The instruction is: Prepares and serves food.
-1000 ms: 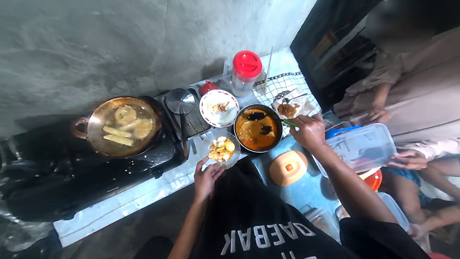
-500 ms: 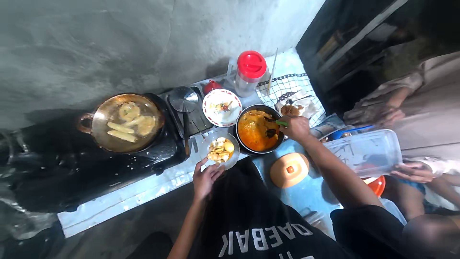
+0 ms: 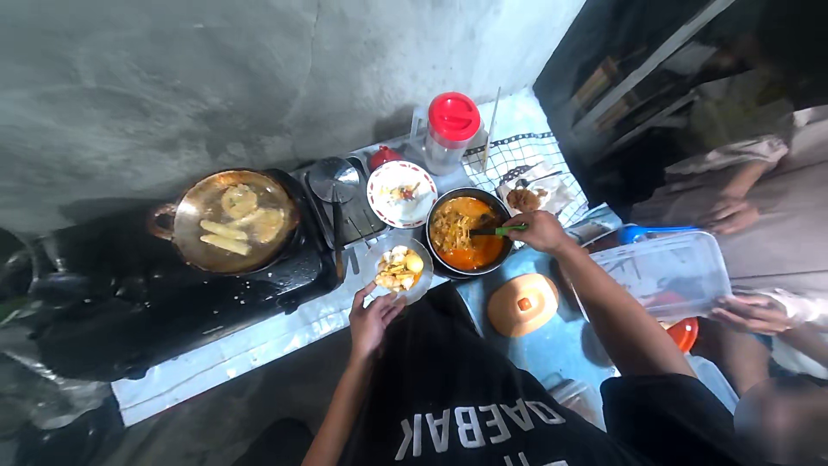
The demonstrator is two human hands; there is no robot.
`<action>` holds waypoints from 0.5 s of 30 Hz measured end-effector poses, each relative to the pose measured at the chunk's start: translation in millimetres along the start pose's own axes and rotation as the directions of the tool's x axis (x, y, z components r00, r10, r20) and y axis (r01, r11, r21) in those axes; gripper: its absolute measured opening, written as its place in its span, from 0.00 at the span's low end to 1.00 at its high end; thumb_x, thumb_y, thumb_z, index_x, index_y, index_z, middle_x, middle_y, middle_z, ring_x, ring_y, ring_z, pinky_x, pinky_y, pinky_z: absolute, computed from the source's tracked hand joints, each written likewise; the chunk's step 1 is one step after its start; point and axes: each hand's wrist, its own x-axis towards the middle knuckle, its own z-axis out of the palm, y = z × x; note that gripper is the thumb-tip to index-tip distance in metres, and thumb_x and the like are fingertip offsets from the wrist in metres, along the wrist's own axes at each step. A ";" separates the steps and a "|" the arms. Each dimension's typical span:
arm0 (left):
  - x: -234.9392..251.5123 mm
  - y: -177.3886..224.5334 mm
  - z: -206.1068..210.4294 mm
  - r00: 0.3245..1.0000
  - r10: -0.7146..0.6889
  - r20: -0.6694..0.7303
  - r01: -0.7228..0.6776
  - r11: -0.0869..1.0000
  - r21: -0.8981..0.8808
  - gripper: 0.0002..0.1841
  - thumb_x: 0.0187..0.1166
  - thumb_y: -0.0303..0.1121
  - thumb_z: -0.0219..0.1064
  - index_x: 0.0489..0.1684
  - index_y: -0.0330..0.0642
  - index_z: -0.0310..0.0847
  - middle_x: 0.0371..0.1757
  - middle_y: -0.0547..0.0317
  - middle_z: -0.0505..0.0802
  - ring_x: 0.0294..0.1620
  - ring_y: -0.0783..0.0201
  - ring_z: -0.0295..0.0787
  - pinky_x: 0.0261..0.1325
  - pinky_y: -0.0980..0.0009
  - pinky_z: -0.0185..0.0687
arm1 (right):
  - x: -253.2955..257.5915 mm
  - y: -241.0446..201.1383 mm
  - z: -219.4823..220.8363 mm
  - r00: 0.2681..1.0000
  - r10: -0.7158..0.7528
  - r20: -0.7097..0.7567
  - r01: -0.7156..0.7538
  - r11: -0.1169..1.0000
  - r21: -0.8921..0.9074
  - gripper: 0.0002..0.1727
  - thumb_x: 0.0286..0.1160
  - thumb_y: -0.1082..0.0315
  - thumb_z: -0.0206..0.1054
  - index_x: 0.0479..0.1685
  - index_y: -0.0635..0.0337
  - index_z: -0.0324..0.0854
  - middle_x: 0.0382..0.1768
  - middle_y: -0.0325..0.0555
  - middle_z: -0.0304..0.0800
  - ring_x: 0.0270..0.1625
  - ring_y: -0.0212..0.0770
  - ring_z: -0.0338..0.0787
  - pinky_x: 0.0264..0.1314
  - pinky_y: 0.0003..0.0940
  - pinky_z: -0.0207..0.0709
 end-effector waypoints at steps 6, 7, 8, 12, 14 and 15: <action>-1.3 -3.4 2.7 1.000 0.000 0.014 0.000 1.000 0.005 0.24 0.83 0.19 0.60 0.78 0.34 0.65 0.49 0.32 0.93 0.43 0.42 0.97 0.47 0.51 0.96 | -27.5 -0.3 -0.5 0.997 -0.028 -0.071 0.022 0.996 -0.085 0.12 0.73 0.53 0.76 0.52 0.35 0.95 0.47 0.42 0.98 0.52 0.52 0.95 0.57 0.70 0.82; -1.8 -3.5 3.2 1.000 0.000 0.020 0.000 1.000 0.010 0.24 0.83 0.20 0.59 0.78 0.34 0.65 0.49 0.33 0.93 0.43 0.42 0.97 0.48 0.51 0.96 | -32.3 -0.5 -0.7 0.996 -0.035 -0.088 0.025 0.994 -0.106 0.12 0.73 0.52 0.76 0.52 0.34 0.95 0.47 0.41 0.98 0.51 0.52 0.95 0.56 0.70 0.82; -2.3 -3.4 4.2 1.000 -0.002 0.022 0.001 1.000 0.020 0.23 0.84 0.20 0.58 0.79 0.34 0.65 0.49 0.33 0.93 0.43 0.43 0.97 0.47 0.52 0.96 | -36.8 -0.2 -1.0 0.993 -0.048 -0.107 0.034 0.991 -0.133 0.12 0.72 0.52 0.76 0.52 0.33 0.95 0.47 0.39 0.98 0.51 0.51 0.95 0.55 0.69 0.82; -2.5 -2.6 6.5 1.000 -0.013 0.022 0.012 0.999 0.046 0.23 0.84 0.20 0.59 0.78 0.35 0.65 0.48 0.35 0.93 0.42 0.45 0.97 0.47 0.53 0.96 | -55.1 -6.1 -4.0 0.973 -0.140 -0.185 0.096 0.969 -0.227 0.12 0.74 0.55 0.74 0.54 0.38 0.94 0.49 0.39 0.97 0.50 0.50 0.94 0.52 0.66 0.83; -1.6 -3.5 6.8 1.000 -0.014 0.024 0.013 0.999 0.045 0.24 0.83 0.20 0.60 0.78 0.35 0.65 0.48 0.35 0.93 0.42 0.45 0.97 0.46 0.53 0.96 | -61.2 -9.1 -2.3 0.932 -0.252 -0.259 0.163 0.933 -0.320 0.12 0.75 0.58 0.73 0.54 0.42 0.94 0.49 0.39 0.96 0.48 0.49 0.95 0.47 0.62 0.85; -1.3 -4.2 6.9 1.000 -0.013 0.026 0.012 0.999 0.043 0.24 0.83 0.20 0.61 0.78 0.35 0.65 0.48 0.34 0.93 0.42 0.44 0.97 0.46 0.53 0.96 | -62.0 -9.4 -0.8 0.903 -0.314 -0.295 0.193 0.907 -0.375 0.12 0.76 0.60 0.72 0.54 0.43 0.93 0.50 0.40 0.96 0.49 0.49 0.95 0.46 0.59 0.86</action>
